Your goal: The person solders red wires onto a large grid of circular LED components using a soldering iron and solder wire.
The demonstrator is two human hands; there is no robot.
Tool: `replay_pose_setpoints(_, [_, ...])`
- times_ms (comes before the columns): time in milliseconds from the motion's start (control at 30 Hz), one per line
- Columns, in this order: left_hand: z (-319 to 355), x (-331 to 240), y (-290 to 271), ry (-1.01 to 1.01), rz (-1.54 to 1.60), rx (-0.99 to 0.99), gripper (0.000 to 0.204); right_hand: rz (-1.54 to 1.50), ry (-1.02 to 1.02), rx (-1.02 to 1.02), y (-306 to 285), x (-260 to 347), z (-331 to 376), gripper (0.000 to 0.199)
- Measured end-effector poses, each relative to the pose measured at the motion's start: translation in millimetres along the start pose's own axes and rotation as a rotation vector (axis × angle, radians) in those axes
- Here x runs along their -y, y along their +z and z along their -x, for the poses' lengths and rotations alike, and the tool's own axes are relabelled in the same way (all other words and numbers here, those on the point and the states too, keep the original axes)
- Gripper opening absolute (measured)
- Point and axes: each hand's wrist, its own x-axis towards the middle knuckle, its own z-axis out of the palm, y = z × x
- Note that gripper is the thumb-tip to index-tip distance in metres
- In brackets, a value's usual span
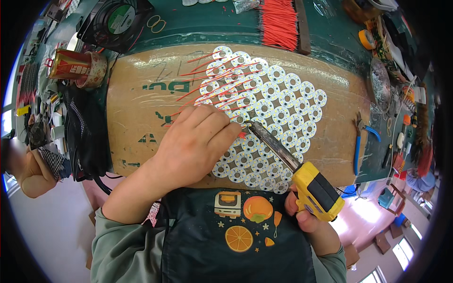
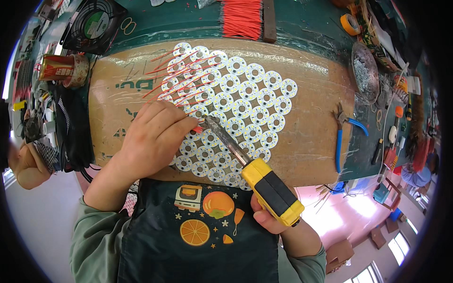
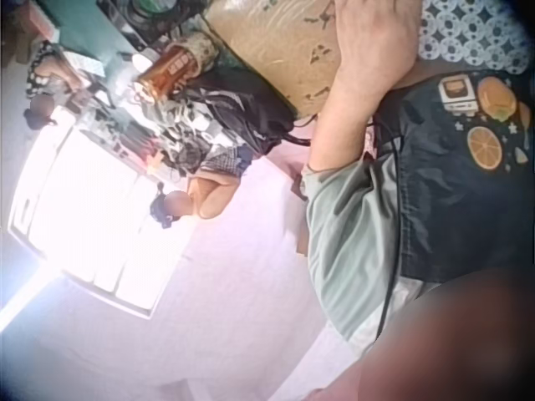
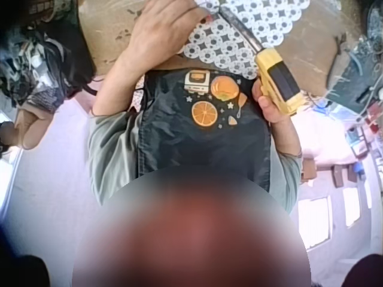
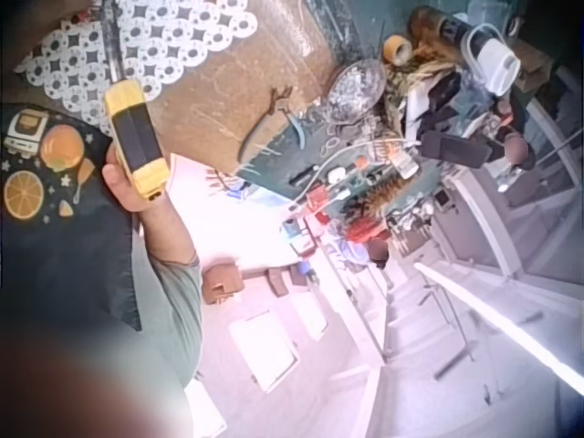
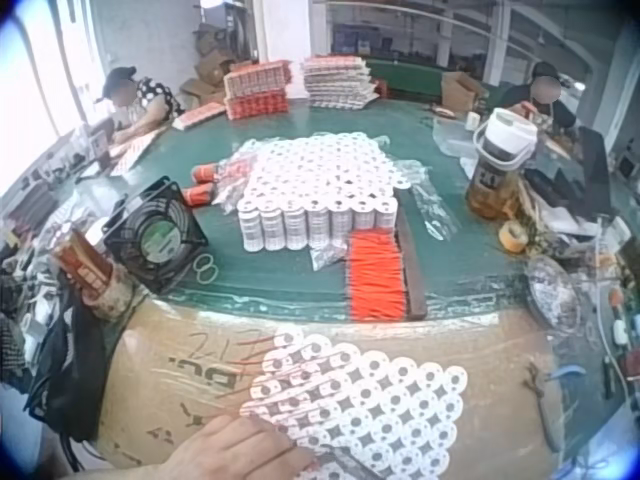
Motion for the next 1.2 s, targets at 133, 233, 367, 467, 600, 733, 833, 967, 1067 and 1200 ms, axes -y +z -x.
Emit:
replay_pose_setpoints(133, [-1.1, -0.1, -0.6, -0.002, 0.001, 0.005, 0.034, -0.010, -0.011, -0.028, 2.3, 1.1, -0.5, 0.024])
replay_pose_setpoints(233, [-0.8, -0.4, -0.5, -0.008, -0.011, 0.013, 0.034, 0.007, -0.005, -0.017, 0.8, -0.7, -0.2, 0.024])
replay_pose_setpoints(367, [-0.9, -0.3, 0.3, -0.012, -0.010, 0.014, 0.034, 0.051, 0.004, 0.001, -0.5, 0.0, 0.6, 0.023])
replay_pose_setpoints(467, [-1.4, -0.4, 0.7, -0.008, -0.009, 0.004, 0.034, -0.005, 0.024, -0.070, 4.4, 0.0, 2.4, 0.024])
replay_pose_setpoints(600, [-1.1, -0.7, 1.2, -0.012, -0.007, 0.001, 0.033, 0.015, 0.063, -0.001, -2.5, -6.2, 4.8, 0.025])
replay_pose_setpoints(733, [-1.5, -0.9, 0.8, -0.015, -0.011, 0.008, 0.033, 0.025, -0.027, -0.012, 0.1, -1.9, 1.4, 0.024])
replay_pose_setpoints(833, [-0.3, -0.6, 1.6, -0.017, -0.011, 0.000, 0.033, 0.007, -0.034, -0.026, 1.8, -0.8, 0.7, 0.022])
replay_pose_setpoints(967, [-1.6, -1.2, 1.2, -0.021, -0.004, -0.001, 0.033, 0.003, -0.032, -0.015, -0.1, -4.1, 1.8, 0.022])
replay_pose_setpoints(1067, [-1.4, -2.1, 0.3, -0.023, -0.006, -0.004, 0.033, -0.010, -0.031, -0.023, 0.5, -4.4, 1.9, 0.021])
replay_pose_setpoints(1200, [2.1, -2.2, -5.6, -0.034, -0.013, 0.040, 0.035, -0.063, -0.019, -0.048, 1.0, -2.7, 0.7, 0.021])
